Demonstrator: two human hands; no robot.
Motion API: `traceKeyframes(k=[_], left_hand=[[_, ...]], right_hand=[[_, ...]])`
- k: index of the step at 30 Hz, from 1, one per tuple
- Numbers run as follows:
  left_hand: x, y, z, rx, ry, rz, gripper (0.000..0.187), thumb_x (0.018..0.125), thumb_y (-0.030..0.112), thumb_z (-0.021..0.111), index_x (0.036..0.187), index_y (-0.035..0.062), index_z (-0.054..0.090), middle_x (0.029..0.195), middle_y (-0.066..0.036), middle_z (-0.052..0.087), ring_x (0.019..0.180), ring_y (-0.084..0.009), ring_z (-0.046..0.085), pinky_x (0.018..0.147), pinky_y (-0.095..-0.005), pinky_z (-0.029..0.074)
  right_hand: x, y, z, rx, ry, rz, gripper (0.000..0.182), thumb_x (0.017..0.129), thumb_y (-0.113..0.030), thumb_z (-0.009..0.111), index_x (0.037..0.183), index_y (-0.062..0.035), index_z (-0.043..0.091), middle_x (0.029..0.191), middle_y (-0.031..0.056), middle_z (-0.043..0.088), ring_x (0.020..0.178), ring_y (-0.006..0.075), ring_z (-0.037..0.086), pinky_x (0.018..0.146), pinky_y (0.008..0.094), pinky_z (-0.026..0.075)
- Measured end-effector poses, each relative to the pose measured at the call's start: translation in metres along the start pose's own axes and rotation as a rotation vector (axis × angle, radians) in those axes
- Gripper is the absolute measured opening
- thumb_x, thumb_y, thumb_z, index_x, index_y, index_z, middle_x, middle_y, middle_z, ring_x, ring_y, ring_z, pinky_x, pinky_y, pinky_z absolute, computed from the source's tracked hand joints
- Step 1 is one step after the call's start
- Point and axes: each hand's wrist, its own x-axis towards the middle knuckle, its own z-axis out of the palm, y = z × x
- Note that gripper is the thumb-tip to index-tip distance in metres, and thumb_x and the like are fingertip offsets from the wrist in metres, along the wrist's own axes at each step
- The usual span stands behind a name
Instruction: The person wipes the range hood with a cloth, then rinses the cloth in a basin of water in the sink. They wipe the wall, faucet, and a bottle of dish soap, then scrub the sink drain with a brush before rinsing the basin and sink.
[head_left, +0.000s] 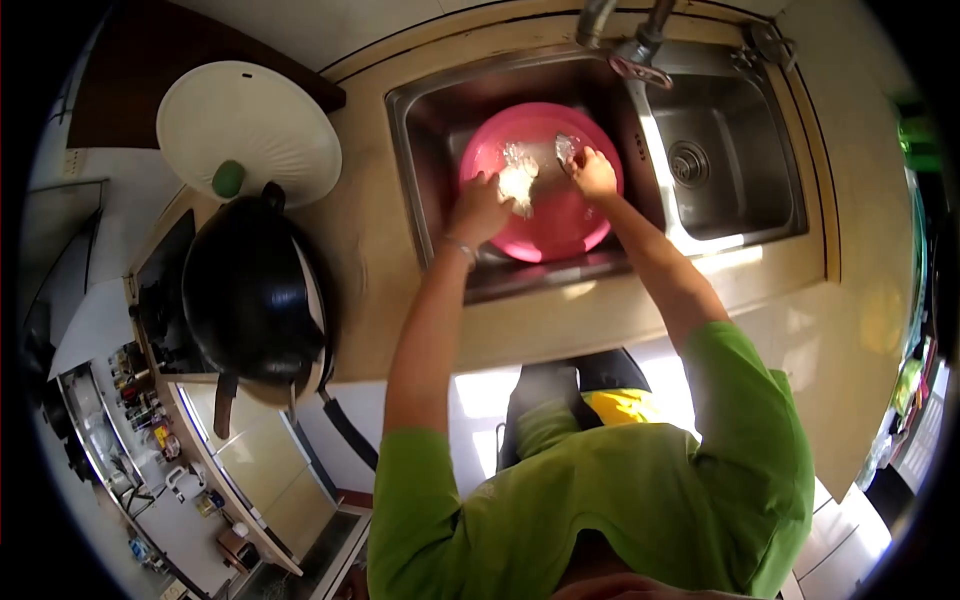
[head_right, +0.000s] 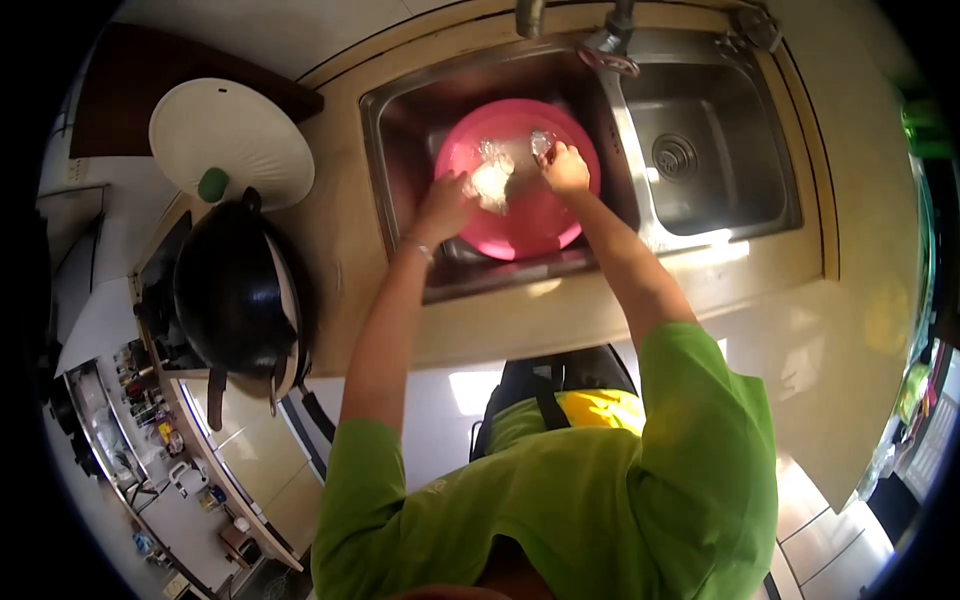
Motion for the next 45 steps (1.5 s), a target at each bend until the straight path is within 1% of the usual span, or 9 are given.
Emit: traceKeyframes(k=[12, 14, 16, 22, 28, 30, 34, 37, 45], left_hand=[[0.074, -0.044, 0.11, 0.192, -0.318, -0.108, 0.057, 0.077, 0.029, 0.043, 0.13, 0.0133, 0.029, 0.133, -0.017, 0.026, 0.125, -0.0341, 0.019, 0.103, -0.0467, 0.011], [0.065, -0.036, 0.109, 0.186, -0.094, -0.1, 0.057, 0.076, 0.033, 0.045, 0.127, 0.0115, 0.033, 0.128, -0.018, 0.033, 0.122, -0.0354, 0.024, 0.101, -0.0472, 0.016], [0.061, -0.024, 0.095, -0.086, 0.021, -0.402, 0.061, 0.077, 0.037, 0.044, 0.129, 0.0087, 0.029, 0.131, -0.018, 0.03, 0.121, -0.0352, 0.024, 0.098, -0.0448, 0.023], [0.059, -0.079, 0.117, -1.926, -0.275, -0.662, 0.068, 0.078, 0.059, 0.043, 0.122, 0.0066, 0.039, 0.103, -0.01, 0.052, 0.082, -0.0161, 0.053, 0.064, -0.0279, 0.046], [0.063, -0.051, 0.131, -1.154, 0.219, -0.608, 0.042, 0.08, 0.038, 0.049, 0.1, 0.0008, 0.053, 0.082, -0.012, 0.06, 0.077, -0.0264, 0.057, 0.068, -0.0325, 0.046], [0.061, -0.034, 0.108, -0.669, 0.031, -0.671, 0.04, 0.079, 0.033, 0.051, 0.1, -0.0008, 0.052, 0.093, -0.02, 0.057, 0.086, -0.0327, 0.055, 0.069, -0.0386, 0.045], [0.067, -0.048, 0.131, -0.289, 0.455, 0.263, 0.025, 0.076, 0.017, 0.053, 0.094, 0.0006, 0.052, 0.086, -0.02, 0.053, 0.076, -0.0364, 0.053, 0.07, -0.0389, 0.044], [0.074, -0.055, 0.138, -0.8, 0.468, -0.256, 0.023, 0.071, 0.013, 0.055, 0.09, 0.0008, 0.05, 0.081, -0.019, 0.053, 0.072, -0.0353, 0.053, 0.065, -0.0391, 0.044], [0.083, -0.032, 0.115, -0.073, 0.25, -0.59, 0.038, 0.073, 0.033, 0.056, 0.095, 0.0049, 0.044, 0.083, -0.02, 0.056, 0.074, -0.0358, 0.056, 0.067, -0.044, 0.044]], right_hand=[[0.03, 0.021, 0.064, -0.424, -0.428, -0.359, 0.033, 0.075, -0.011, 0.044, 0.107, -0.0059, 0.049, 0.104, 0.0206, 0.05, 0.08, 0.0328, 0.056, 0.069, 0.0412, 0.046], [0.026, 0.032, 0.084, -0.169, 0.153, -0.434, 0.039, 0.074, -0.012, 0.046, 0.113, -0.0113, 0.047, 0.104, 0.0201, 0.05, 0.084, 0.0357, 0.056, 0.07, 0.0416, 0.047], [0.016, 0.002, 0.087, -0.035, -0.164, 0.247, 0.043, 0.071, -0.014, 0.051, 0.113, -0.0058, 0.046, 0.107, 0.0224, 0.048, 0.091, 0.0358, 0.054, 0.075, 0.0417, 0.045], [-0.028, -0.066, 0.046, 0.802, -0.617, 0.375, 0.011, 0.067, -0.002, 0.059, 0.078, 0.0002, 0.059, 0.07, 0.008, 0.06, 0.065, 0.0136, 0.057, 0.059, 0.0268, 0.047], [-0.043, -0.046, 0.039, 0.84, -0.599, -0.066, 0.009, 0.071, -0.002, 0.057, 0.079, -0.0031, 0.059, 0.079, 0.0119, 0.06, 0.069, 0.0178, 0.059, 0.062, 0.0267, 0.048], [-0.028, -0.059, -0.01, -0.264, -0.624, -0.194, 0.019, 0.071, -0.004, 0.058, 0.09, -0.0048, 0.059, 0.09, 0.0164, 0.059, 0.086, 0.0222, 0.058, 0.077, 0.0291, 0.046], [0.013, -0.014, 0.029, -0.151, -0.084, -0.585, 0.036, 0.071, -0.011, 0.057, 0.107, -0.0066, 0.051, 0.095, 0.0135, 0.059, 0.092, 0.0288, 0.055, 0.08, 0.0349, 0.044], [0.043, -0.008, 0.055, 0.582, -0.486, -0.339, 0.029, 0.07, -0.014, 0.061, 0.098, -0.0089, 0.055, 0.089, 0.0113, 0.06, 0.088, 0.0254, 0.057, 0.076, 0.0347, 0.045], [0.022, -0.006, 0.066, -0.141, -0.254, -0.469, 0.034, 0.074, -0.031, 0.055, 0.099, -0.0076, 0.052, 0.08, 0.0174, 0.059, 0.077, 0.0344, 0.057, 0.069, 0.0411, 0.045]])
